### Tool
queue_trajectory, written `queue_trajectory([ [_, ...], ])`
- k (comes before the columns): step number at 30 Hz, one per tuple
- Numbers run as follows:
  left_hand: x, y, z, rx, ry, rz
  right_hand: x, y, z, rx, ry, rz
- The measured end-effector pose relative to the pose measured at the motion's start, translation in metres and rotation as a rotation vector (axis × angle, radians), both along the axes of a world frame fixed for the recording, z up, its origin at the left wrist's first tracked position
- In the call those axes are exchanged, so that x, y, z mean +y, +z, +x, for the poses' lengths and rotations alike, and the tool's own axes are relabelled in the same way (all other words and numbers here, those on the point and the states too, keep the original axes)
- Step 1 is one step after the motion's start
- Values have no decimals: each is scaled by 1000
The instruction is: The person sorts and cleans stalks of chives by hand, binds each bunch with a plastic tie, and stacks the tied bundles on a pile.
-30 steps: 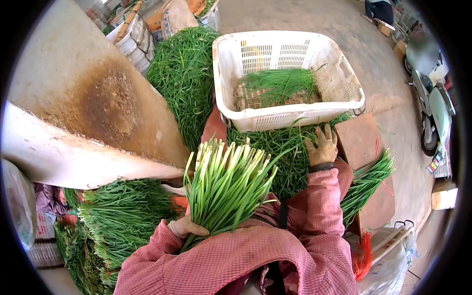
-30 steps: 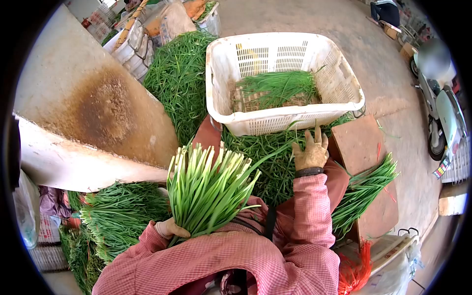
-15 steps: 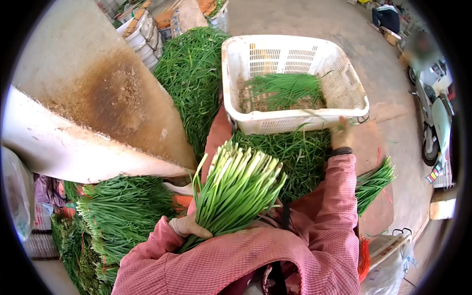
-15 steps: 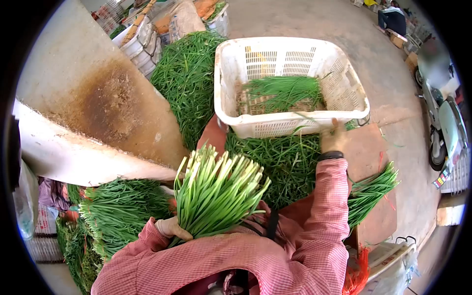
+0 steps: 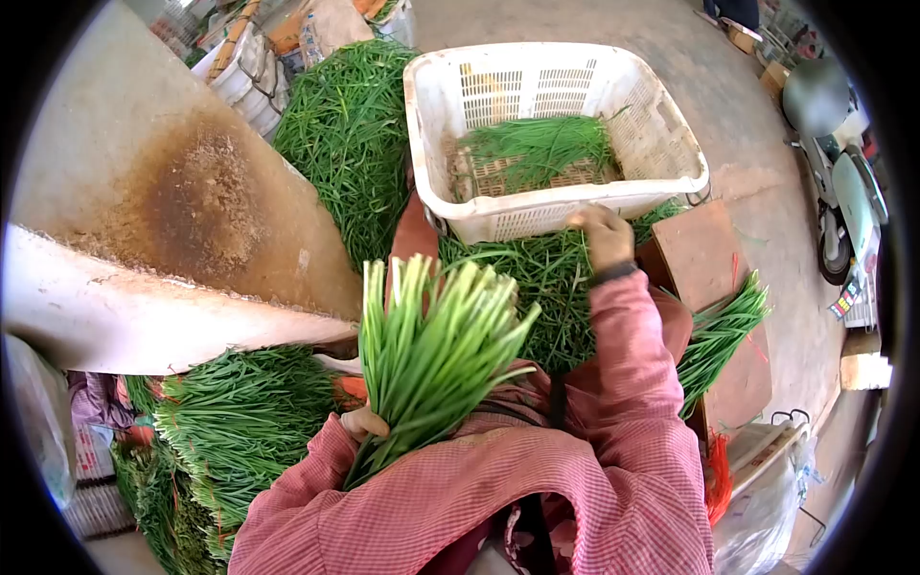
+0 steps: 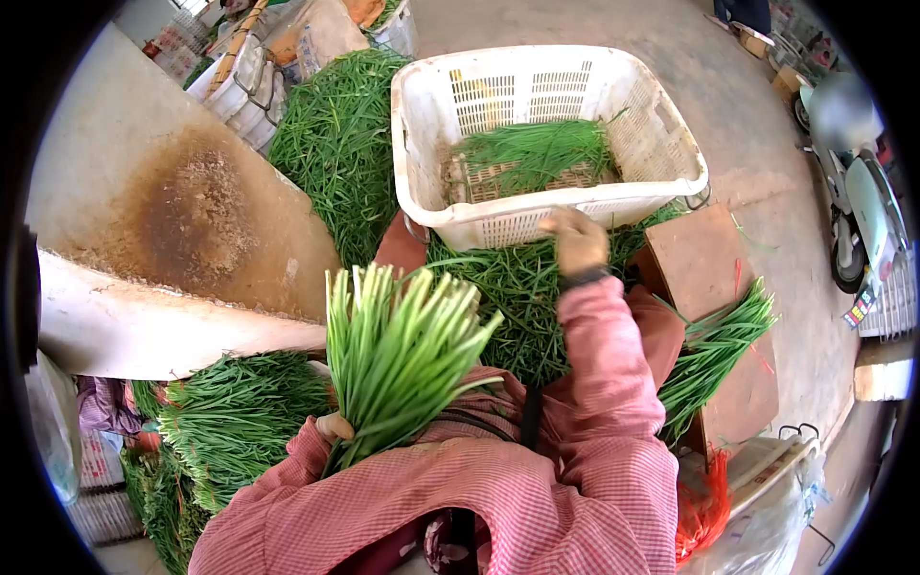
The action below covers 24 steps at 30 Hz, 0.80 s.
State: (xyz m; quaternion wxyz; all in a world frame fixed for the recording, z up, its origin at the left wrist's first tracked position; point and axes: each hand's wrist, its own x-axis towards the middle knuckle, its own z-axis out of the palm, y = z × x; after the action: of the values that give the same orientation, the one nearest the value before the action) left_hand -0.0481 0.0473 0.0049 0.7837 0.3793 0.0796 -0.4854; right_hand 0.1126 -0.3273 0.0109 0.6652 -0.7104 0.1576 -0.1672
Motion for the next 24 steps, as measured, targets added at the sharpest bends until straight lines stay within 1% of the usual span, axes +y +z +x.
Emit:
queue_trajectory([
  [1,-2,-2,2,4,10,-3,-29,-26,-13,2,-34,14],
  [2,-3,-3,6,6,17,-5,-52,-40,-36,105,-67,-280],
  [3,-4,-5,7,11,24,-8,-59,-43,-63,305,-66,-395],
  [4,-5,-5,8,12,30,-9,-63,-54,-87,345,36,-380],
  [5,-6,-5,9,14,35,-10,-71,-98,-111,337,155,-100],
  [6,-6,-5,10,16,40,-6,-45,-88,-133,380,167,-74],
  [7,-7,-5,10,19,44,-6,-25,-84,-155,322,320,89],
  [8,-7,-5,11,23,52,-6,3,-61,-164,456,393,572],
  [10,-8,-4,11,33,62,-7,46,-57,-172,466,635,671],
  [11,-8,-4,11,36,68,-8,65,-56,-165,441,745,584],
  [12,-7,-3,10,38,76,-10,80,-55,-154,411,806,428],
  [13,-6,-3,8,45,87,-12,90,-41,-141,426,868,595],
  [15,-4,0,6,42,98,-15,110,0,-122,720,716,780],
  [16,-4,2,7,34,104,-15,118,-9,-119,711,725,773],
  [17,-3,5,8,24,103,-17,126,-28,-117,558,702,888],
  [18,-3,9,9,9,100,-15,133,-25,-111,403,677,998],
  [19,-3,12,11,-9,92,-14,135,-21,-108,396,688,992],
  [21,-5,21,17,-47,65,-8,137,-7,-104,258,615,1176],
  [22,-7,25,19,-66,42,-5,135,-10,-102,270,597,1242],
  [23,-10,29,22,-86,13,-4,130,-8,-102,263,596,1236],
  [24,-13,32,24,-97,-18,-12,126,-5,-103,228,628,1403],
])
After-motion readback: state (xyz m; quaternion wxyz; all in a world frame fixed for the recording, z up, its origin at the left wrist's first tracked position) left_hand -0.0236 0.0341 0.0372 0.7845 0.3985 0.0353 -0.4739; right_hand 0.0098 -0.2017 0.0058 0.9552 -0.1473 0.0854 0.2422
